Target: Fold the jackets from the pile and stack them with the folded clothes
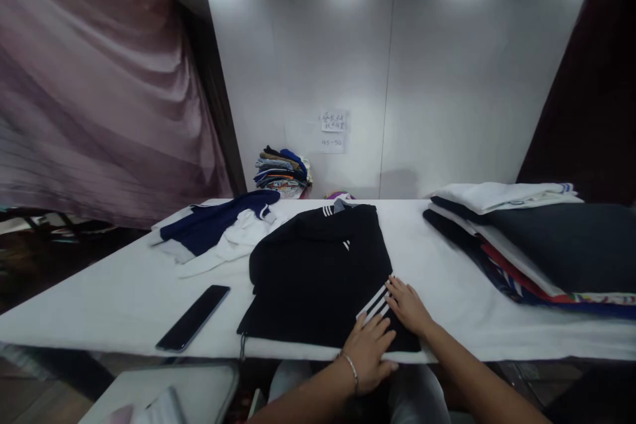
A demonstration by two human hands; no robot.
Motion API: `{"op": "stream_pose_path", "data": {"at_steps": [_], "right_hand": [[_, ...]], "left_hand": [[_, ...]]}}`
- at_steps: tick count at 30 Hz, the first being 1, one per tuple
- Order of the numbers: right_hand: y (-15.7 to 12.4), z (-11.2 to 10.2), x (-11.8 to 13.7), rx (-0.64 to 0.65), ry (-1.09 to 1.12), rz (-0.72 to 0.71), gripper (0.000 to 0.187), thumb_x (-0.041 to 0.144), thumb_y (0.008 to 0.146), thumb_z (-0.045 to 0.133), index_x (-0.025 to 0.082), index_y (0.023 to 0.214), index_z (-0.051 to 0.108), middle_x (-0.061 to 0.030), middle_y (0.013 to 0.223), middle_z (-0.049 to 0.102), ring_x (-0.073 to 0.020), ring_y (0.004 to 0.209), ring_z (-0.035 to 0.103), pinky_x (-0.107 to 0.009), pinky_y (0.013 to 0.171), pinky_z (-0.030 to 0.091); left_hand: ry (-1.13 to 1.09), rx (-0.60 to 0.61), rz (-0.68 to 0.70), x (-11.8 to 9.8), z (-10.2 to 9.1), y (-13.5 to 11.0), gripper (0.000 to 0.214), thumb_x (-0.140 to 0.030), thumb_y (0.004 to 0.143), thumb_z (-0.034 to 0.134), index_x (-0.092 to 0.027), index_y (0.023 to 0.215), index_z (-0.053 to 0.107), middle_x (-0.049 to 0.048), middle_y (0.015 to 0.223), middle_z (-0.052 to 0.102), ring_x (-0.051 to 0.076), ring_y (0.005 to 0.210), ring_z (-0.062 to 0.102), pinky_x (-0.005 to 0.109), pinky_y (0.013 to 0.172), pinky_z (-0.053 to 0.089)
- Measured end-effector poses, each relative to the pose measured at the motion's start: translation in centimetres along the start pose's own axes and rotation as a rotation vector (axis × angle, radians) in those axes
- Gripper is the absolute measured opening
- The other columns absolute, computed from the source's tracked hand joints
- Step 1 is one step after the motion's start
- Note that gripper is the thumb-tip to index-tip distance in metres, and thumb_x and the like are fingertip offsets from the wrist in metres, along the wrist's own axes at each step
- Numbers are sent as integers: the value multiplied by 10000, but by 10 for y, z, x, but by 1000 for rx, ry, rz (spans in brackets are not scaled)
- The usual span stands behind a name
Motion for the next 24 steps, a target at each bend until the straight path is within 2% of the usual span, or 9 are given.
{"op": "stream_pose_path", "data": {"at_steps": [2, 7, 9, 12, 16, 19, 24], "right_hand": [[-5, -4, 4, -28, -6, -4, 467, 461, 869, 327, 448, 1294, 520, 56, 1450, 407, -241, 1349, 351, -463, 1085, 315], [-5, -6, 4, -98, -18, -1, 435, 455, 840, 355, 452, 1200, 599, 30, 1365, 524, -260, 1280, 456, -484, 1032, 381], [-5, -2, 0, -101, -30, 3, 451, 442, 843, 348, 380, 1196, 622, -17, 1359, 538, -271, 1286, 452, -488, 1036, 374], [-5, 6, -7, -61, -46, 30, 507, 420, 882, 300, 253, 1273, 575, -85, 1422, 469, -282, 1340, 379, -505, 1067, 319], [-7, 10, -8, -3, -61, 44, 525, 403, 914, 286, 186, 1335, 511, -108, 1466, 403, -288, 1363, 329, -506, 1095, 260], [-9, 6, -7, 5, -40, 31, 523, 413, 917, 295, 185, 1332, 516, -98, 1471, 398, -280, 1369, 319, -497, 1103, 251], [-11, 5, -11, -44, 44, 5, 450, 429, 899, 364, 291, 1269, 580, -70, 1431, 455, -283, 1337, 380, -505, 1081, 301]], "left_hand": [[8, -39, -63, 9, -1, -12, 665, -630, 837, 414, -314, 1422, 373, 58, 1523, 317, 233, 1423, 206, 444, 1197, 59], [73, -73, -108, 23, 0, -25, 599, -529, 865, 413, -339, 1429, 346, 3, 1517, 335, 218, 1415, 234, 445, 1198, 113], [84, -118, -138, 22, 2, -26, 586, -517, 877, 407, -309, 1424, 364, 7, 1506, 356, 228, 1407, 251, 445, 1197, 123], [100, -190, -164, 16, 5, -23, 568, -494, 898, 409, -230, 1401, 408, 54, 1484, 388, 261, 1394, 269, 470, 1184, 124], [94, -225, -176, 10, 3, -19, 509, -427, 915, 436, -181, 1360, 451, 90, 1448, 429, 308, 1363, 311, 496, 1157, 149], [89, -187, -176, 9, 0, -20, 507, -439, 918, 430, -197, 1363, 447, 89, 1453, 422, 309, 1360, 317, 502, 1153, 157], [44, -105, -135, 16, -3, -26, 527, -451, 895, 460, -251, 1382, 429, 57, 1461, 422, 259, 1377, 309, 463, 1165, 156]]}}
Point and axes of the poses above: each hand's wrist, its own y-axis towards the middle knuckle, its own z-axis out of the palm, x = y × z, the point moved 8 cm from there along y, towards the middle knuckle
